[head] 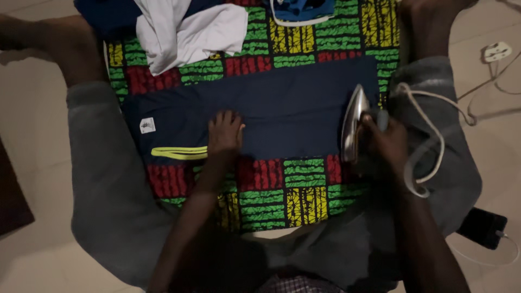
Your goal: The person irons a blue shirt on a patterned cloth on the floor, smoothing the fabric by hand and moving the iron over different sections before folding the shirt.
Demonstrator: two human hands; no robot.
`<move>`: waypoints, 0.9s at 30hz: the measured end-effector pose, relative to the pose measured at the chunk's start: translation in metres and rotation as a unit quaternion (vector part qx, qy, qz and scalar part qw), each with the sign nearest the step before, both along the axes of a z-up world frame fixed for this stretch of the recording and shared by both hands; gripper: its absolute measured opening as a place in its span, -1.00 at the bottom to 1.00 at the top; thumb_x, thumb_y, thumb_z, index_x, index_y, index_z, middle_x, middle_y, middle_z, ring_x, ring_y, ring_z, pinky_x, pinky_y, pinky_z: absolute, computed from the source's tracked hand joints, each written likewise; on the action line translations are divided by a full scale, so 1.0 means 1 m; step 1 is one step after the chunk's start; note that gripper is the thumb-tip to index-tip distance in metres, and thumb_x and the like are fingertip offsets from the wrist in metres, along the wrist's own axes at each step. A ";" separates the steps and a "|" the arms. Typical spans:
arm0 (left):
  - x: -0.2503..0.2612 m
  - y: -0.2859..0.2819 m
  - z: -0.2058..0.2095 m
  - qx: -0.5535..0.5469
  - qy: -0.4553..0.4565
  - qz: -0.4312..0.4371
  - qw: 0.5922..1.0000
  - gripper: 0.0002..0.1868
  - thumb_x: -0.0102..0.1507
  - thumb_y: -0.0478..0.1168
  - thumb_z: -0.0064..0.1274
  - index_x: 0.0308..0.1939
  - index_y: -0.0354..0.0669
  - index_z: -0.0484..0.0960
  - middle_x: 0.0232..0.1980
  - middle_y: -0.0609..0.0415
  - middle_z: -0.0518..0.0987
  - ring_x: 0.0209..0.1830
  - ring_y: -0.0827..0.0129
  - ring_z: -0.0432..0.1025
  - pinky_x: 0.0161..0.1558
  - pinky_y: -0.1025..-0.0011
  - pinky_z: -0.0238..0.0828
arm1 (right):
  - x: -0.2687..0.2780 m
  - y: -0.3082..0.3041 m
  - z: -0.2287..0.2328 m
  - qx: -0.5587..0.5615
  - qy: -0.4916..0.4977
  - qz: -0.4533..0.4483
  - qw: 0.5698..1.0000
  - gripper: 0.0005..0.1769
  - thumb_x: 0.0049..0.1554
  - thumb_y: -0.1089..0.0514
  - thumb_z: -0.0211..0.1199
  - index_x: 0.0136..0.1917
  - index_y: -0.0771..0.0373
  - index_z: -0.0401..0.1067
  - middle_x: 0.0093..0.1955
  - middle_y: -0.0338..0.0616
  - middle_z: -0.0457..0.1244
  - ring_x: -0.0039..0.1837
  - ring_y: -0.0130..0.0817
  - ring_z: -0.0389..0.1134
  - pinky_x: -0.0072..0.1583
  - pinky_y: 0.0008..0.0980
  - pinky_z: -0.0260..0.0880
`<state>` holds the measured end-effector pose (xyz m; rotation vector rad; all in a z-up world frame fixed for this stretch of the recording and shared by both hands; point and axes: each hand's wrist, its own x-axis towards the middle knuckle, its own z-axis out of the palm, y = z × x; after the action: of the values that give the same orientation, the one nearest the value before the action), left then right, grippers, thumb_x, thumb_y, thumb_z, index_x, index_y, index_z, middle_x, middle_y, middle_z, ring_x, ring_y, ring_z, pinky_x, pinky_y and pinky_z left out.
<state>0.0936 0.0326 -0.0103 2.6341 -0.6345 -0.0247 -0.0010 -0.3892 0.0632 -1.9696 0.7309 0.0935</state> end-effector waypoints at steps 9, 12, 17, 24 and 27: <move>-0.001 -0.005 0.024 -0.013 -0.103 0.001 0.995 -0.73 0.33 -0.21 0.06 0.03 -0.31 0.59 -0.01 -0.15 0.44 0.03 -0.03 0.35 0.04 0.02 0.27 | 0.058 -0.018 -0.041 -0.324 -0.010 0.102 0.941 -0.41 0.19 -0.22 0.43 0.10 0.40 0.53 -0.06 0.38 0.35 0.00 0.33 0.41 -0.04 0.10 0.40; 0.001 -0.006 0.017 0.001 -0.119 0.011 0.993 -0.72 0.33 -0.20 0.06 0.04 -0.33 0.57 0.01 -0.15 0.46 0.06 -0.03 0.36 0.03 0.01 0.27 | 0.049 -0.035 -0.054 -0.270 -0.070 0.043 0.959 -0.38 0.22 -0.21 0.39 0.12 0.46 0.46 -0.05 0.36 0.35 0.01 0.27 0.42 -0.03 0.06 0.40; 0.000 -0.002 0.012 -0.039 -0.111 -0.003 0.993 -0.75 0.34 -0.24 0.06 0.03 -0.34 0.56 0.04 -0.16 0.47 0.06 -0.05 0.38 0.06 -0.01 0.27 | 0.063 -0.071 -0.044 -0.295 0.021 0.021 0.955 -0.30 0.19 -0.30 0.42 0.00 0.48 0.47 -0.08 0.39 0.35 0.00 0.27 0.44 -0.02 0.09 0.38; -0.019 0.007 0.033 -0.116 -0.161 -0.005 0.980 -0.71 0.27 -0.30 0.03 0.08 -0.27 0.58 0.15 -0.16 0.49 0.16 -0.12 0.40 0.09 -0.01 0.33 | 0.057 -0.026 -0.012 -0.295 0.045 0.135 0.945 -0.27 0.25 -0.36 0.32 0.03 0.46 0.49 -0.12 0.41 0.34 -0.04 0.31 0.41 -0.02 0.12 0.37; -0.031 0.011 0.043 -0.101 -0.174 0.036 0.979 -0.82 0.29 -0.40 -0.01 -0.05 -0.25 0.60 0.05 -0.12 0.51 0.15 -0.06 0.44 0.15 0.05 0.37 | 0.047 0.020 0.020 -0.176 0.032 0.186 0.966 -0.43 0.11 -0.27 0.23 0.11 0.23 0.58 -0.08 0.21 0.41 -0.04 0.16 0.48 0.01 0.01 0.44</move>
<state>0.0624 0.0434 0.0322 2.4771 -0.6166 0.5069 0.0457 -0.3692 0.0830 -2.4387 0.4283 0.2698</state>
